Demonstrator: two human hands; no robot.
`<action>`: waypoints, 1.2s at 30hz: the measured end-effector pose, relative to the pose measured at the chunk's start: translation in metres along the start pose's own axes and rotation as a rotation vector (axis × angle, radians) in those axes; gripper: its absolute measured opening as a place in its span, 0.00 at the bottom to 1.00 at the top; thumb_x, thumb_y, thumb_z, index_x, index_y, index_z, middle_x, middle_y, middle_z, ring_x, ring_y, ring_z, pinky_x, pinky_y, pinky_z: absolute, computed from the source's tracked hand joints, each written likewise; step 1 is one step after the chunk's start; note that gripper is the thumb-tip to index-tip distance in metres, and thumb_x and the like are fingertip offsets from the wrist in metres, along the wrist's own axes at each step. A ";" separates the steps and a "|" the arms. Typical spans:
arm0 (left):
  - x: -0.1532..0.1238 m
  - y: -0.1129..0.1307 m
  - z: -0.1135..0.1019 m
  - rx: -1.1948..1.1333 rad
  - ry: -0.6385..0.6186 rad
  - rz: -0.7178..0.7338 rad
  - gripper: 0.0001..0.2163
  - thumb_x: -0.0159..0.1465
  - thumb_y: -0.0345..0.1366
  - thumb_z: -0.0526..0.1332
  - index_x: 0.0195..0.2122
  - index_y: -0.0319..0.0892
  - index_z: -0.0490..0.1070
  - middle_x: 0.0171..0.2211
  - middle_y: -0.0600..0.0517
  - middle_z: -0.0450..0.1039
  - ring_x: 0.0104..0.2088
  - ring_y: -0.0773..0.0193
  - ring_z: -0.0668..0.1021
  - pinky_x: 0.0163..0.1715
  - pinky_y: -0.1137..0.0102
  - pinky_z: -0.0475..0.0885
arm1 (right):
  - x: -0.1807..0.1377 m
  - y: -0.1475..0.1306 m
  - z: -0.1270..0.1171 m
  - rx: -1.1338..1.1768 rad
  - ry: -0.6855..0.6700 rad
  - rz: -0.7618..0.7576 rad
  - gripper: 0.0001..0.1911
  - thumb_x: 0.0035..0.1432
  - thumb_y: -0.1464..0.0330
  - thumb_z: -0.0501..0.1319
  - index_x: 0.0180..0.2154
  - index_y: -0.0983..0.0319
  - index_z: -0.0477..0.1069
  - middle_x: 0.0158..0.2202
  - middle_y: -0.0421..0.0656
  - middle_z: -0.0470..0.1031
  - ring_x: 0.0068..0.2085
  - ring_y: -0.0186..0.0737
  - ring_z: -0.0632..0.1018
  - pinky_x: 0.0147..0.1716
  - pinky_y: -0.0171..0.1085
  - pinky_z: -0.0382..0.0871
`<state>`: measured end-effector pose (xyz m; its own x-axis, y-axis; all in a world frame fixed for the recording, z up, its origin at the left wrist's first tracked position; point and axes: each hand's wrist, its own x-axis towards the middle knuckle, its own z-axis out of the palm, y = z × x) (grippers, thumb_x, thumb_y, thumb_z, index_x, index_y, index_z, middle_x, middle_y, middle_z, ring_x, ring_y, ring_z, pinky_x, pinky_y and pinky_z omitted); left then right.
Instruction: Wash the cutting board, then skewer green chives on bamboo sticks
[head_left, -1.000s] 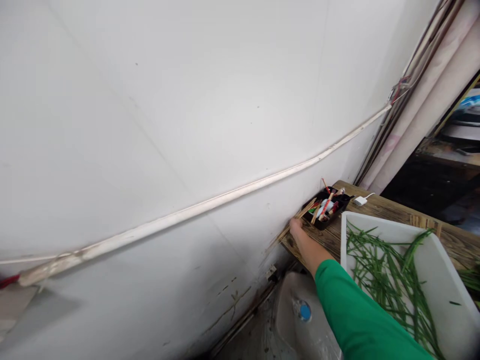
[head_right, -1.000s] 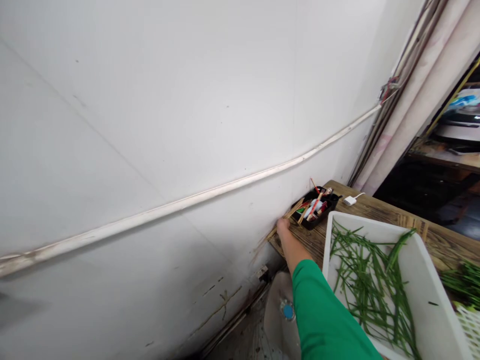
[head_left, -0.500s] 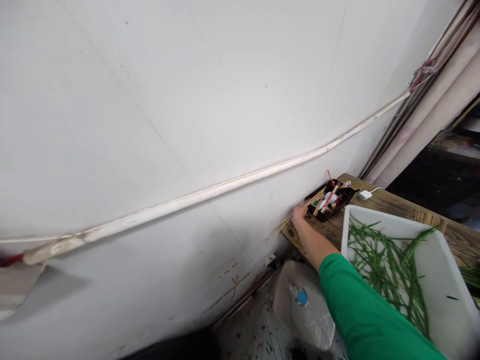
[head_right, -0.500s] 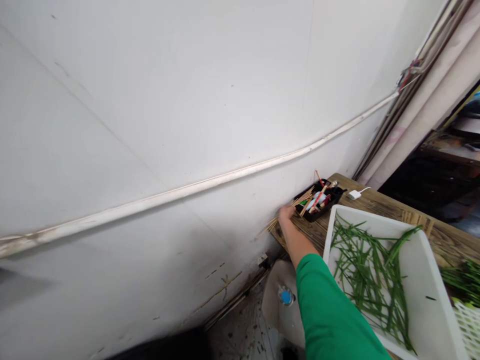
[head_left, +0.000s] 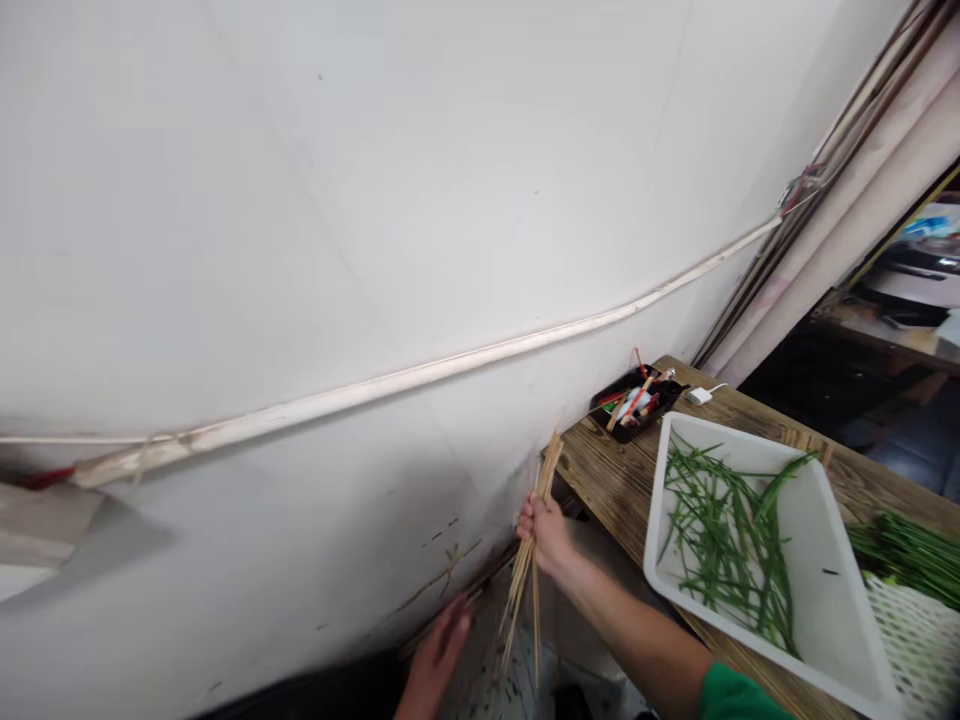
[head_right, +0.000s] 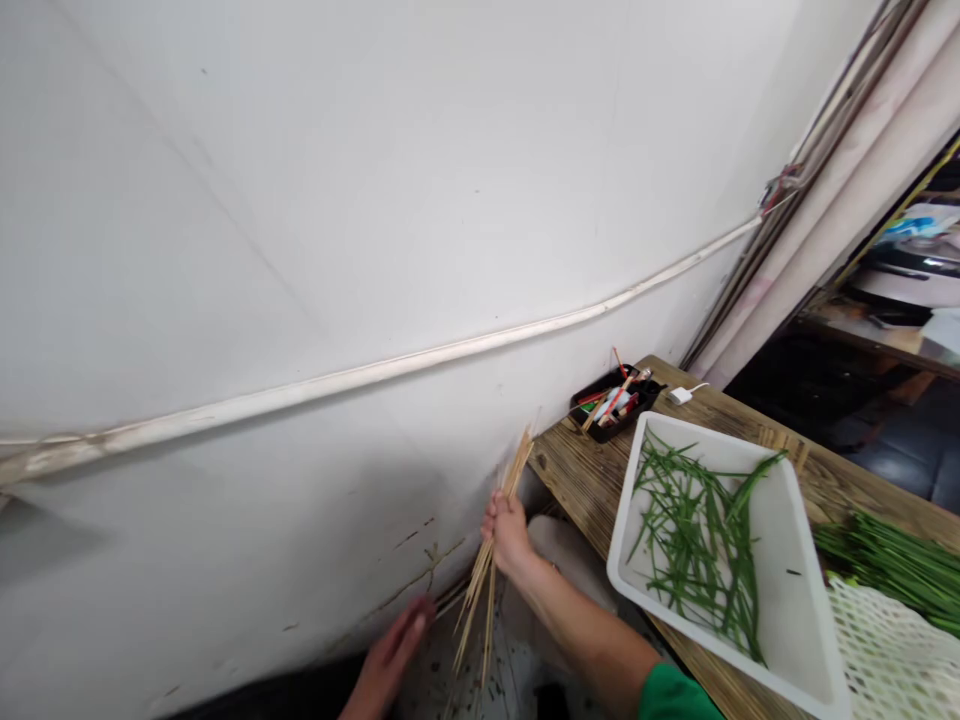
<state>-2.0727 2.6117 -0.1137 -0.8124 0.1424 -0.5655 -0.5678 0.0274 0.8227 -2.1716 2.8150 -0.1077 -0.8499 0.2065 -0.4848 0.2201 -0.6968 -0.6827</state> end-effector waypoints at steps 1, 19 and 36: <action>0.008 0.010 0.010 -0.041 -0.045 -0.003 0.26 0.56 0.53 0.64 0.52 0.43 0.70 0.52 0.45 0.72 0.56 0.52 0.71 0.56 0.59 0.65 | -0.011 0.009 0.000 0.016 -0.043 0.034 0.21 0.43 0.55 0.68 0.30 0.59 0.61 0.18 0.30 0.59 0.16 0.25 0.58 0.14 0.27 0.50; 0.056 0.067 0.103 0.028 -0.484 0.041 0.36 0.52 0.67 0.56 0.49 0.40 0.61 0.14 0.65 0.54 0.13 0.75 0.51 0.14 0.75 0.47 | -0.021 -0.020 -0.036 -0.934 -0.228 -0.515 0.22 0.60 0.49 0.52 0.33 0.60 0.69 0.34 0.45 0.73 0.39 0.43 0.72 0.43 0.43 0.67; 0.000 0.059 0.078 -0.276 -0.473 0.048 0.23 0.58 0.60 0.57 0.36 0.43 0.63 0.14 0.64 0.56 0.12 0.76 0.50 0.13 0.77 0.46 | -0.054 -0.037 -0.025 -0.797 -0.456 -0.330 0.19 0.58 0.62 0.51 0.49 0.59 0.70 0.44 0.48 0.74 0.42 0.44 0.75 0.40 0.43 0.70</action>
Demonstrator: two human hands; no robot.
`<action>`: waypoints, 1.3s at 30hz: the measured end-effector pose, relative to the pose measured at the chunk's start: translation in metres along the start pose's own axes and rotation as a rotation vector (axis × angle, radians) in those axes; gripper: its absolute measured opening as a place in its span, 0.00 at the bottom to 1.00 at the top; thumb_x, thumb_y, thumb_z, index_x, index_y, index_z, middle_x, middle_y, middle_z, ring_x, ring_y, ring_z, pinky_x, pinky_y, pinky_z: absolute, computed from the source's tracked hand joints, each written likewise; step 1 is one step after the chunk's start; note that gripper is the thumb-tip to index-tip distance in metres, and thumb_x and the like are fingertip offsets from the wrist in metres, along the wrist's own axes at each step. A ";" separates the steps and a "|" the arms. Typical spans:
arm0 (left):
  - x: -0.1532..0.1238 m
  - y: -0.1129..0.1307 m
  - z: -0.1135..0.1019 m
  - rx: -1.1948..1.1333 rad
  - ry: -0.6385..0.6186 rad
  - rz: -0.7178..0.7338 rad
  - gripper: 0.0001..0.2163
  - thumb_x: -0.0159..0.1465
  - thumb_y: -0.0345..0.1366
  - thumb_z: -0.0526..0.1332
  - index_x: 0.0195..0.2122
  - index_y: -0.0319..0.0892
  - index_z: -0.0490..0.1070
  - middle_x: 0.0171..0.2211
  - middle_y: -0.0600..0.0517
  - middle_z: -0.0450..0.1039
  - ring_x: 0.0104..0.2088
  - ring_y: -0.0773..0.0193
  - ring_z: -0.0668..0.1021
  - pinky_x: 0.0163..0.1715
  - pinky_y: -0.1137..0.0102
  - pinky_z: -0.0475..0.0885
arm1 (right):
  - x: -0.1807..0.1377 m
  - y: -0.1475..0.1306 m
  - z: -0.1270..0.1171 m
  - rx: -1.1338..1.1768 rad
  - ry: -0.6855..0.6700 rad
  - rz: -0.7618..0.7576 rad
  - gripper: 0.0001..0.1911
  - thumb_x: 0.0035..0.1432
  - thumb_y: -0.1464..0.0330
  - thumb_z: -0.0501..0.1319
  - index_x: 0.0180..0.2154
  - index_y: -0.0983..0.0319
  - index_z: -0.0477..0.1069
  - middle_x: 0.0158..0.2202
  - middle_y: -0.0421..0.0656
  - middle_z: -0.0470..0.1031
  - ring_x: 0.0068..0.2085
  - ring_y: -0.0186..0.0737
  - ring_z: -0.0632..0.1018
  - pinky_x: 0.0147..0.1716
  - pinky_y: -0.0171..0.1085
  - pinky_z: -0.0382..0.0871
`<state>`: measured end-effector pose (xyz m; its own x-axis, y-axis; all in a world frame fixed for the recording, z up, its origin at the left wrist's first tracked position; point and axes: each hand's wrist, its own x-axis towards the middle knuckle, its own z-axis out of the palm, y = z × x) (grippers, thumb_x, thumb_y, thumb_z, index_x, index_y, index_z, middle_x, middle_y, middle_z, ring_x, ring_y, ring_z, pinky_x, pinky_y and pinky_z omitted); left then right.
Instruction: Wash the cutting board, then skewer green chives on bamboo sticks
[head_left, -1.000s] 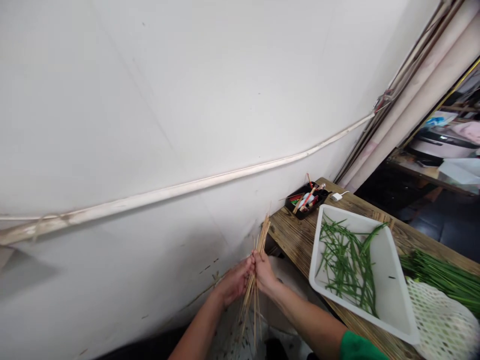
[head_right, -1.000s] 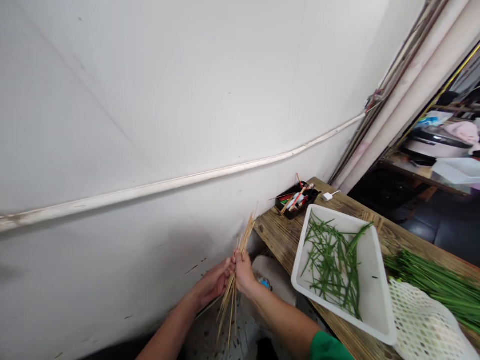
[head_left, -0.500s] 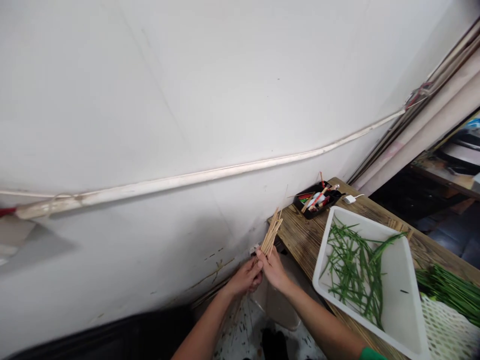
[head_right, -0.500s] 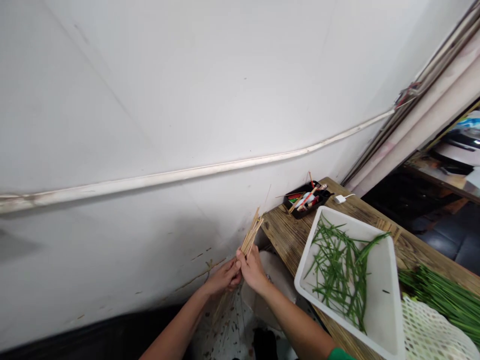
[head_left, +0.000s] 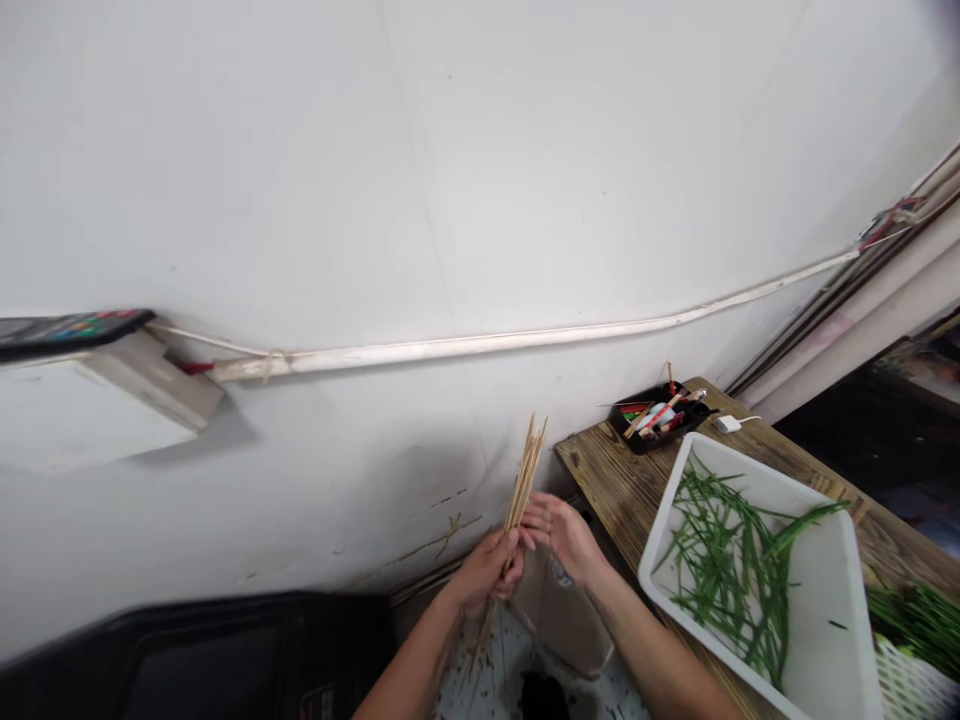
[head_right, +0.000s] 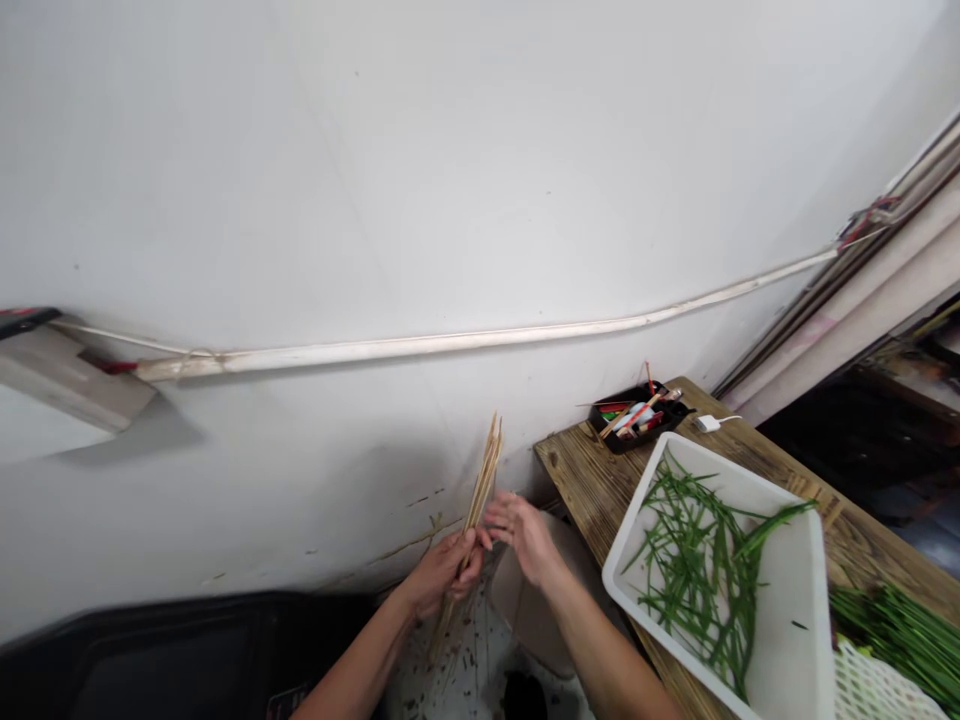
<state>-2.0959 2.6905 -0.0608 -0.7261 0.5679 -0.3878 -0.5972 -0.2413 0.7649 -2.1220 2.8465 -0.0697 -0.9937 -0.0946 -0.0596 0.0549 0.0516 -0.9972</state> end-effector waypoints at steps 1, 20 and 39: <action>-0.004 -0.002 -0.001 -0.003 -0.011 -0.017 0.23 0.58 0.60 0.57 0.36 0.43 0.63 0.13 0.64 0.56 0.12 0.76 0.50 0.12 0.77 0.45 | 0.010 0.002 0.000 0.047 0.042 0.027 0.23 0.54 0.62 0.55 0.52 0.58 0.68 0.48 0.48 0.73 0.43 0.43 0.75 0.39 0.42 0.71; -0.039 -0.039 -0.029 -0.176 0.274 -0.050 0.23 0.54 0.57 0.63 0.27 0.41 0.60 0.22 0.54 0.71 0.15 0.74 0.68 0.13 0.79 0.57 | 0.035 -0.005 -0.048 -0.564 0.362 -0.337 0.14 0.53 0.68 0.51 0.28 0.60 0.75 0.28 0.44 0.78 0.32 0.41 0.77 0.37 0.39 0.70; -0.055 -0.097 -0.023 -0.179 0.198 -0.150 0.25 0.55 0.59 0.62 0.38 0.41 0.65 0.18 0.61 0.60 0.13 0.78 0.53 0.16 0.75 0.46 | 0.036 0.020 0.004 -0.251 -0.004 -0.110 0.25 0.58 0.51 0.55 0.51 0.58 0.69 0.55 0.49 0.70 0.56 0.45 0.69 0.56 0.46 0.62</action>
<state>-2.0059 2.6642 -0.1254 -0.6669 0.4474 -0.5959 -0.7407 -0.3114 0.5953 -2.1566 2.8406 -0.0923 -0.9920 -0.1173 0.0477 -0.0797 0.2855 -0.9551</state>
